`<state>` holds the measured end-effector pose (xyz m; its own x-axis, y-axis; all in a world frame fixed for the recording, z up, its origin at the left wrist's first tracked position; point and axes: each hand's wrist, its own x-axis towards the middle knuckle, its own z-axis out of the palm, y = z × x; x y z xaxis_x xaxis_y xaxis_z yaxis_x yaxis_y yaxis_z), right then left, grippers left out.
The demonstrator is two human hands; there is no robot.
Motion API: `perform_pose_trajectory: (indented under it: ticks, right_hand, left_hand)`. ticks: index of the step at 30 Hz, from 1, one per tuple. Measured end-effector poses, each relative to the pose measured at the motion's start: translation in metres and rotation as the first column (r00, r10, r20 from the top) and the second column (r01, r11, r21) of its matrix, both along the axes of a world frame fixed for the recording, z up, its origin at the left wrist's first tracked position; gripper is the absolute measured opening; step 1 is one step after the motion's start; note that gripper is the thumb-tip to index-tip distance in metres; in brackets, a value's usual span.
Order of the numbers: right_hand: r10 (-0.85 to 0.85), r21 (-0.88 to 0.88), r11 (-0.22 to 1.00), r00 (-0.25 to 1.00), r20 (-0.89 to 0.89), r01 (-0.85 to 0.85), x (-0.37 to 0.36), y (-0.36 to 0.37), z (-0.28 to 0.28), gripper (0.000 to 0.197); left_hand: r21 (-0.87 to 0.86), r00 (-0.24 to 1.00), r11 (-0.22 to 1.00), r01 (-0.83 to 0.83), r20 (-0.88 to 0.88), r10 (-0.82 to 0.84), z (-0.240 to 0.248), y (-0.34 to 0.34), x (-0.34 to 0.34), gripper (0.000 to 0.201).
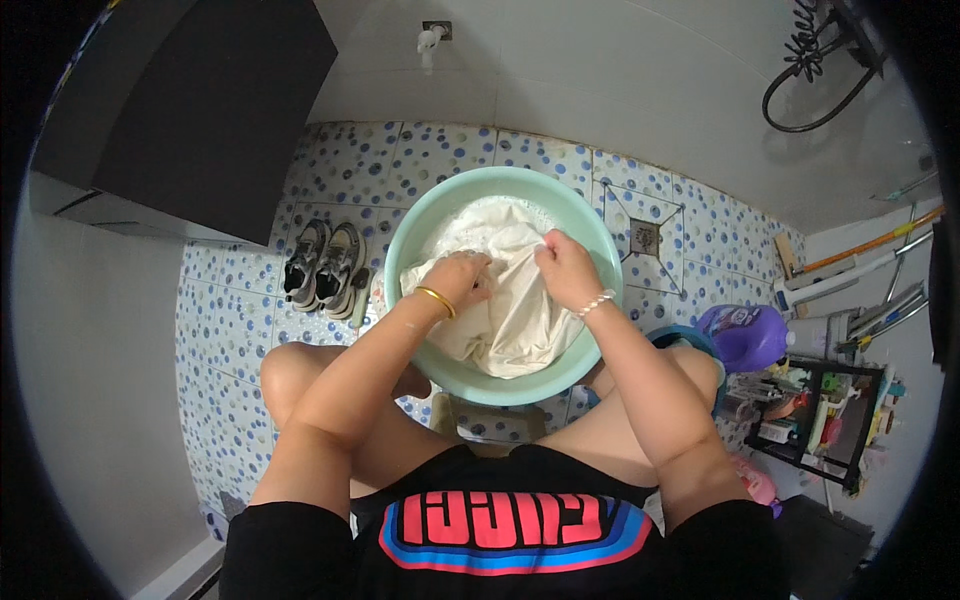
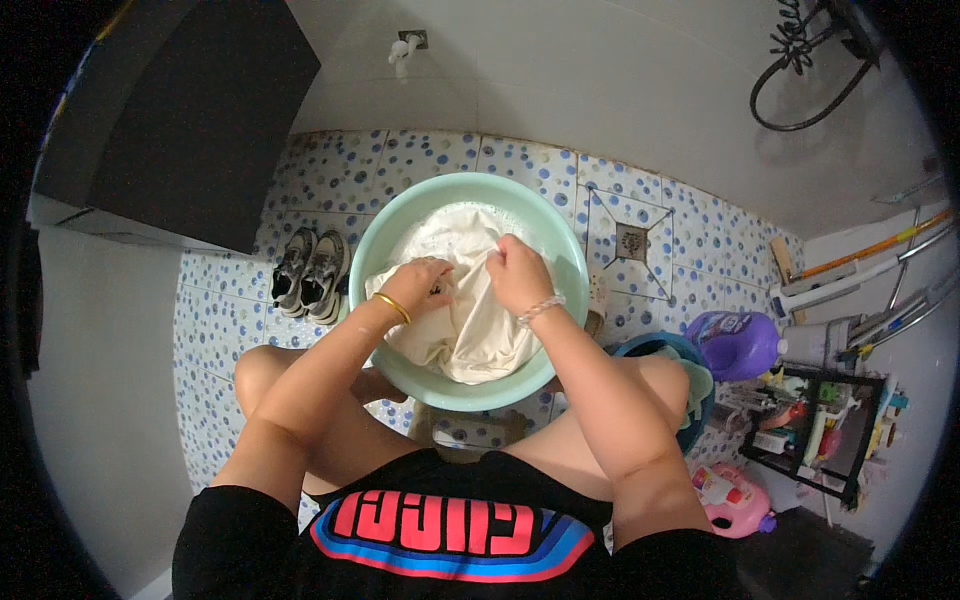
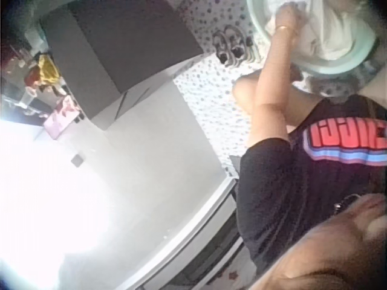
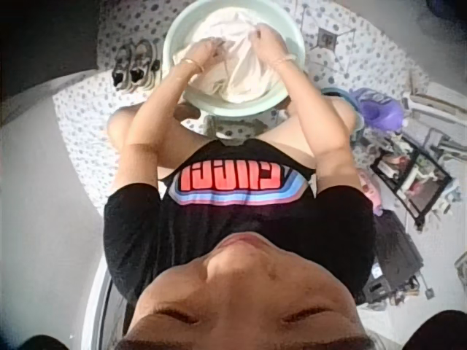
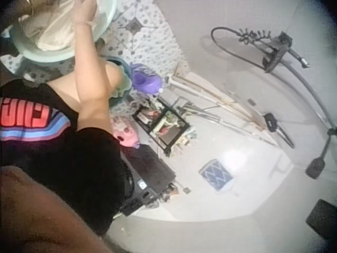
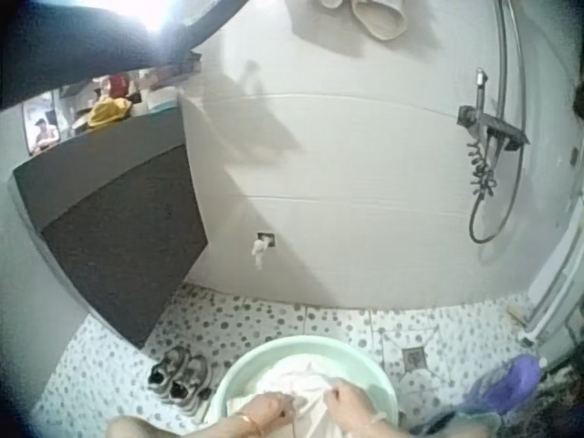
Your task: The person sits on the floor and hand-washes a white cloth in a light green basin filled with soapy water. They repeatedly submerge, scrub, and wring the cloth by hand throughout the clip.
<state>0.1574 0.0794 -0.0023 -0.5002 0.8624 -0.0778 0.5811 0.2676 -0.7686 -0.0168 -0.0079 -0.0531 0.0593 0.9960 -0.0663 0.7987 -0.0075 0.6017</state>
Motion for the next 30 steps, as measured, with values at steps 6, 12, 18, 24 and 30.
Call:
perform_pose_trajectory:
  ticks: [6, 12, 18, 24, 30]
  right_hand:
    - [0.014, -0.396, 0.902, 0.929, -0.371, -0.172, 0.032, 0.004, 0.044, 0.013]
    - [-0.371, -0.649, 0.734, 0.683, -0.629, -0.199, 0.035, 0.006, 0.055, 0.01]
    - [-0.381, -0.698, 0.678, 0.703, -0.601, -0.23, 0.041, 0.014, 0.044, 0.008]
    - [-0.29, -0.756, 0.642, 0.873, -0.392, -0.127, 0.03, 0.007, 0.036, 0.015]
    - [0.432, -0.599, 0.707, 0.9, -0.055, -0.376, 0.021, -0.007, 0.049, 0.046]
  left_hand:
    - [-0.132, 0.997, 0.991, 0.035, 0.072, -0.026, 0.012, 0.008, -0.001, 0.04]
    - [-0.548, 0.867, 0.81, 0.211, 0.488, 0.104, 0.03, 0.018, 0.001, 0.06]
    - [-0.2, 0.982, 0.965, 0.171, 0.119, -0.15, 0.052, 0.019, 0.003, 0.033]
    - [0.483, 0.98, 0.867, -0.121, 0.196, 0.027, 0.081, 0.019, -0.019, 0.014]
    - [0.562, 0.962, 0.796, -0.225, 0.257, 0.09, 0.128, -0.005, -0.004, 0.013]
